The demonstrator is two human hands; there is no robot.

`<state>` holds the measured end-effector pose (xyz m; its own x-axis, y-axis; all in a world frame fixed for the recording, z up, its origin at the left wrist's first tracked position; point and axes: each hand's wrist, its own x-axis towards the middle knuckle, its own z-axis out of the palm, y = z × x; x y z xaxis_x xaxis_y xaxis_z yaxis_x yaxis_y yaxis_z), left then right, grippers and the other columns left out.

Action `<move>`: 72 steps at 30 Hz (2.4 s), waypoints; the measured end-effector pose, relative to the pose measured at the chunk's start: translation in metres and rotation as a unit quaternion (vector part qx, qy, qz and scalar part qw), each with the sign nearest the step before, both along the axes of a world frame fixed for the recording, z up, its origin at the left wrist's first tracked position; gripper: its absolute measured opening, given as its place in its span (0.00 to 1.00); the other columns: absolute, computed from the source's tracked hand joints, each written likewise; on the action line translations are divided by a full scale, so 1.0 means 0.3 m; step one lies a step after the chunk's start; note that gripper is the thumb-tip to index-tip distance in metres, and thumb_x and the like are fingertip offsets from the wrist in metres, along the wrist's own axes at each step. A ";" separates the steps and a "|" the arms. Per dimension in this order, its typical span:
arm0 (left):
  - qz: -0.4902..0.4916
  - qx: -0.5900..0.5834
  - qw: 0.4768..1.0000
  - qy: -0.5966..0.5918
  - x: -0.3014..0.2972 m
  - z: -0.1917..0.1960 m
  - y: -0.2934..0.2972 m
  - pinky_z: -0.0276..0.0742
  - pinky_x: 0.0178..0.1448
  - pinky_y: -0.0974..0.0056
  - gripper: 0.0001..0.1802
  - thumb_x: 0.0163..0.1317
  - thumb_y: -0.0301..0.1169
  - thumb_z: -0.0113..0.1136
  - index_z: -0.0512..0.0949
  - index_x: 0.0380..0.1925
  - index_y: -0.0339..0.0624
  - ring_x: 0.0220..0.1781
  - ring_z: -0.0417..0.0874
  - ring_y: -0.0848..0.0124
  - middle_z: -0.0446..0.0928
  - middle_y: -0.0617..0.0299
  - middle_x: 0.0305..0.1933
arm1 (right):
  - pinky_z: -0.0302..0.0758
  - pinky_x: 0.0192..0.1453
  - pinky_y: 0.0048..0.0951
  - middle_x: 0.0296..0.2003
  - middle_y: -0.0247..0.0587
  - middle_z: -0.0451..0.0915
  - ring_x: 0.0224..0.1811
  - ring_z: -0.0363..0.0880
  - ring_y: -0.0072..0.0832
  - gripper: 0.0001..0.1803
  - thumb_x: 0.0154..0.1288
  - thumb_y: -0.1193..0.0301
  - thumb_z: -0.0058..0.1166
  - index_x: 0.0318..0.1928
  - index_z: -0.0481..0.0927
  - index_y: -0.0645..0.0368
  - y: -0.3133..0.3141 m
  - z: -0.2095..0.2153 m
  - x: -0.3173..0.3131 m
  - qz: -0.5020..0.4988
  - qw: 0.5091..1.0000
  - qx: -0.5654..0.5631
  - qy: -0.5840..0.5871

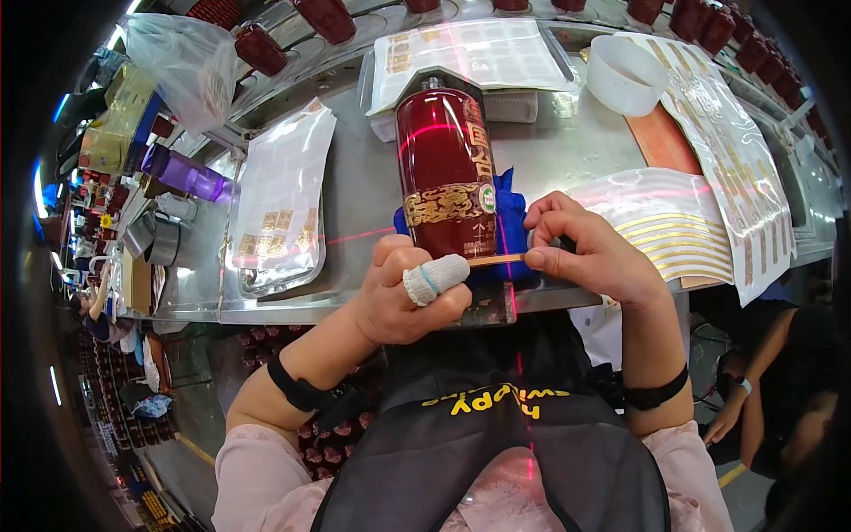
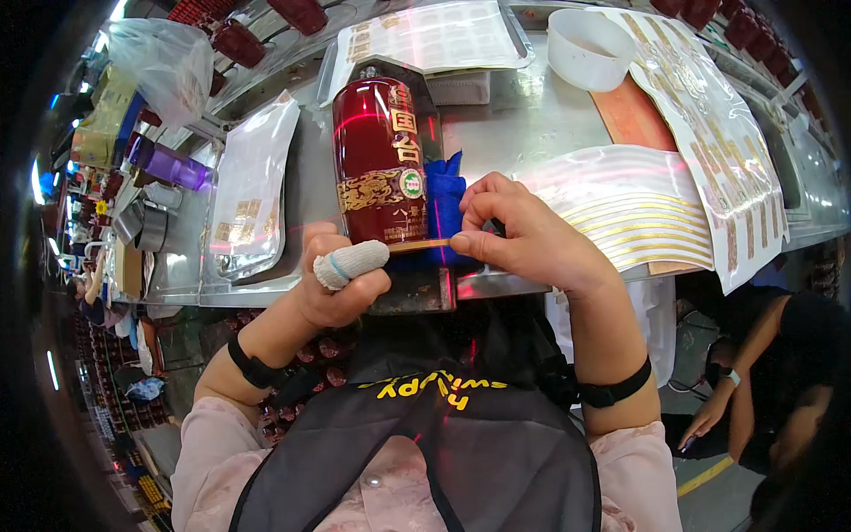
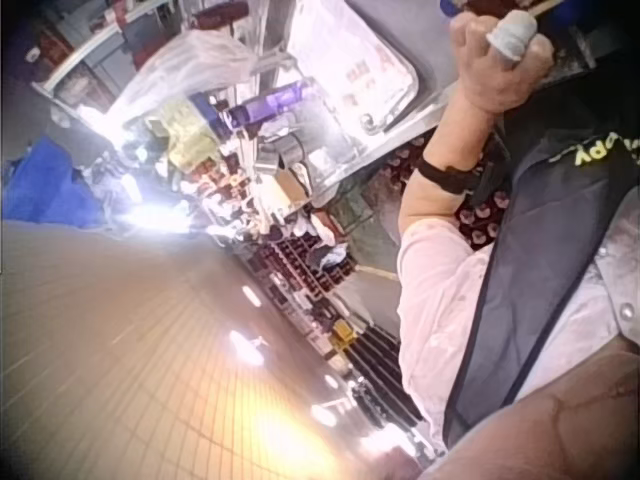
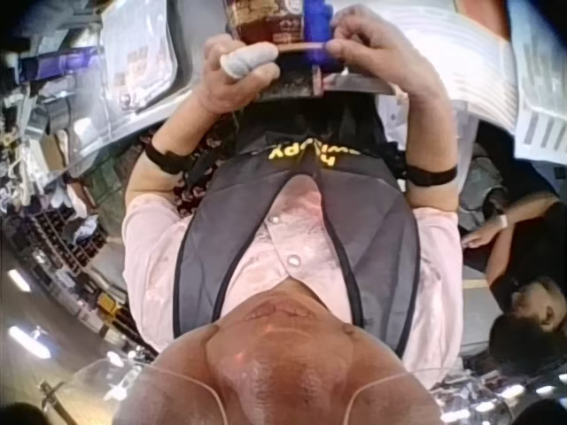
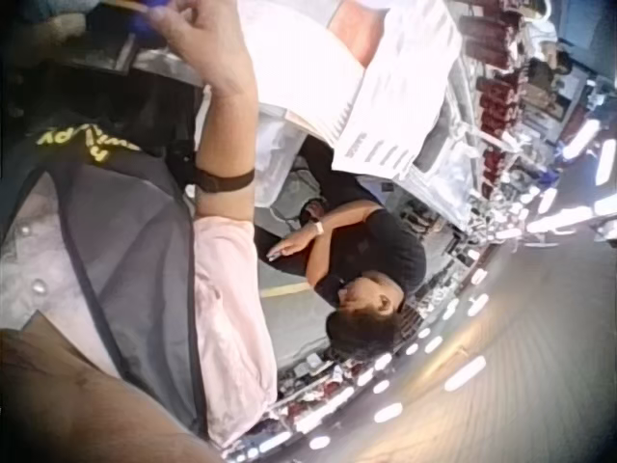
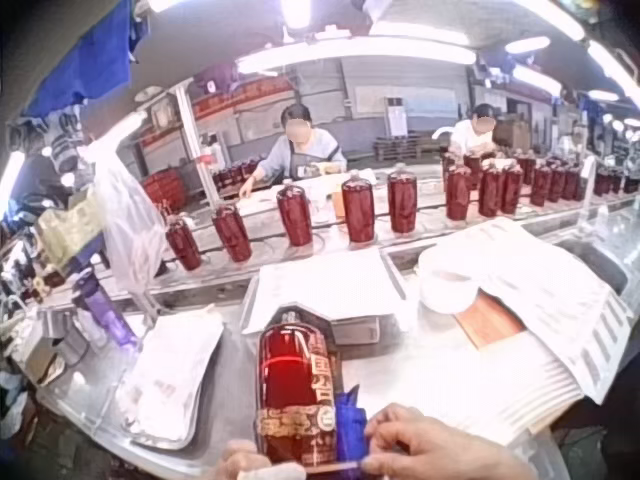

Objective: Applying decorative labels and seals to red liquor bottles on a production line.

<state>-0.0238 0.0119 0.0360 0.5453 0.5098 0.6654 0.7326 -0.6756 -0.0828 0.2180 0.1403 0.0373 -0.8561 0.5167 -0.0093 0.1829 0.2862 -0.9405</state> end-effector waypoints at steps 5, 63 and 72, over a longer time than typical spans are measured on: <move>0.014 0.032 0.997 0.063 0.003 -0.001 0.009 0.65 0.43 0.59 0.13 0.35 0.33 0.62 0.79 0.28 0.56 0.38 0.70 0.68 0.78 0.70 0.43 | 0.64 0.56 0.27 0.46 0.39 0.70 0.51 0.67 0.27 0.13 0.62 0.65 0.63 0.31 0.75 0.59 -0.001 -0.005 -0.007 -0.005 1.000 0.003 -0.004; -0.018 -0.046 0.997 -0.065 0.008 -0.010 0.001 0.67 0.38 0.63 0.14 0.35 0.27 0.67 0.80 0.28 0.51 0.35 0.74 0.69 0.75 0.66 0.48 | 0.64 0.55 0.28 0.41 0.37 0.69 0.48 0.66 0.29 0.16 0.69 0.61 0.55 0.32 0.75 0.62 0.042 0.032 0.009 0.084 0.996 0.031 -0.009; -0.030 -0.031 0.999 -0.007 0.007 0.002 0.013 0.67 0.39 0.63 0.15 0.34 0.27 0.66 0.80 0.28 0.51 0.35 0.74 0.69 0.75 0.67 0.46 | 0.64 0.55 0.27 0.41 0.36 0.69 0.48 0.66 0.27 0.16 0.68 0.61 0.56 0.30 0.74 0.62 0.036 0.027 0.010 0.066 0.997 0.016 -0.022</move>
